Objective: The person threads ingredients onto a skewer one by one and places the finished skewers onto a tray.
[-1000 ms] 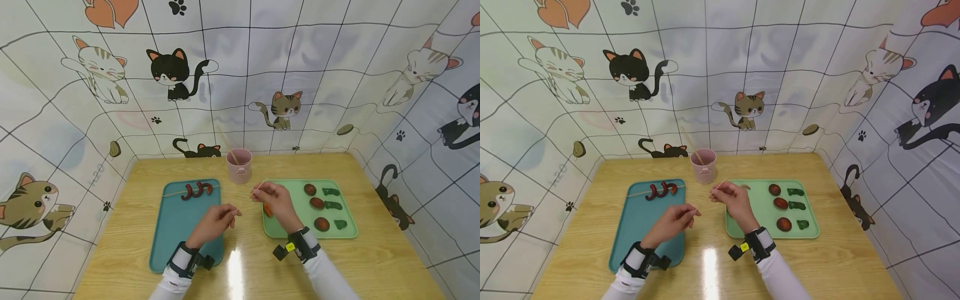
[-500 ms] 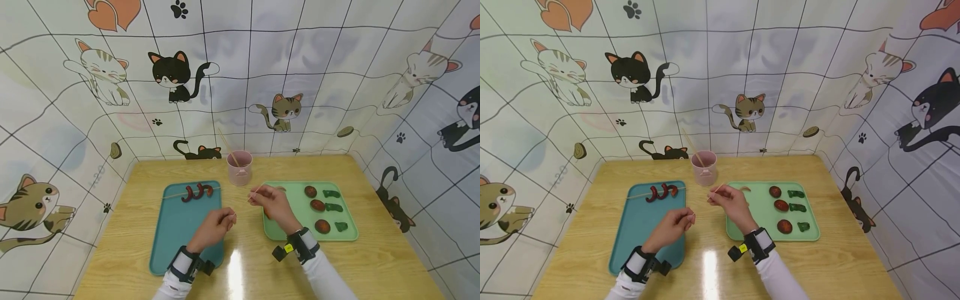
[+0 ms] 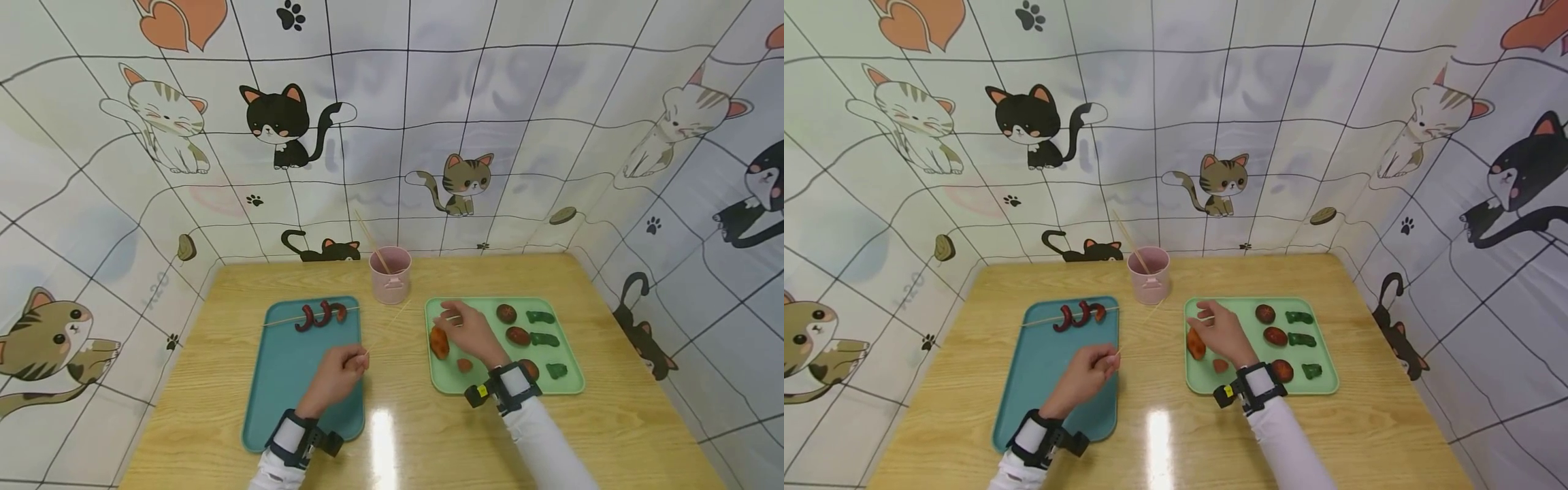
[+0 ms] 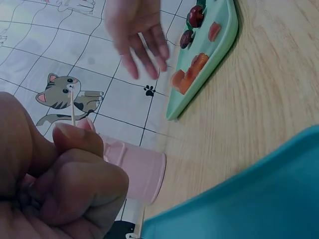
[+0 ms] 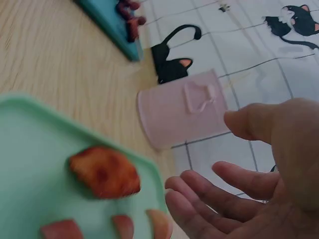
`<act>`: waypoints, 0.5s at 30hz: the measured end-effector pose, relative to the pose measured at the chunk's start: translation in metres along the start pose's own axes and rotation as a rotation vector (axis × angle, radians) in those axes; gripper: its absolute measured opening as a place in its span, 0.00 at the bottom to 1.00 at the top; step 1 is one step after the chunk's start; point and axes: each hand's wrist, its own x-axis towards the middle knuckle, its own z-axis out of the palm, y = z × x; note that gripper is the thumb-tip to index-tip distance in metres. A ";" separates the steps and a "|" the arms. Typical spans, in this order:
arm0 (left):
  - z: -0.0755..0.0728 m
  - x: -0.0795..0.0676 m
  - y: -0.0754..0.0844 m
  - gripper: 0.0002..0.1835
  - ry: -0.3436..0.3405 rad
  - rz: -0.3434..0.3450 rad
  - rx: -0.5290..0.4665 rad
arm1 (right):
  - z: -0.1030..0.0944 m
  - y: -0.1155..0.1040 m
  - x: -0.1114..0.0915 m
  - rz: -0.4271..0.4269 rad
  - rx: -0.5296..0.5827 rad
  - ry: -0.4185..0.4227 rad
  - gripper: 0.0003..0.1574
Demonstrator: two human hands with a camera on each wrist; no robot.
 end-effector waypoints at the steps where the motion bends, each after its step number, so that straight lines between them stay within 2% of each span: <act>1: 0.000 -0.001 -0.001 0.15 0.001 -0.010 0.002 | 0.000 0.003 0.000 0.008 -0.012 -0.015 0.32; 5: -0.002 -0.003 -0.002 0.16 0.000 -0.015 0.010 | 0.003 0.012 0.001 0.033 -0.044 -0.068 0.34; 8: -0.004 -0.004 -0.003 0.16 -0.006 -0.023 0.008 | 0.009 0.016 0.003 0.035 -0.091 -0.076 0.35; 15: -0.004 -0.007 -0.005 0.15 -0.036 -0.026 -0.021 | 0.027 0.021 0.008 -0.035 -0.262 0.004 0.33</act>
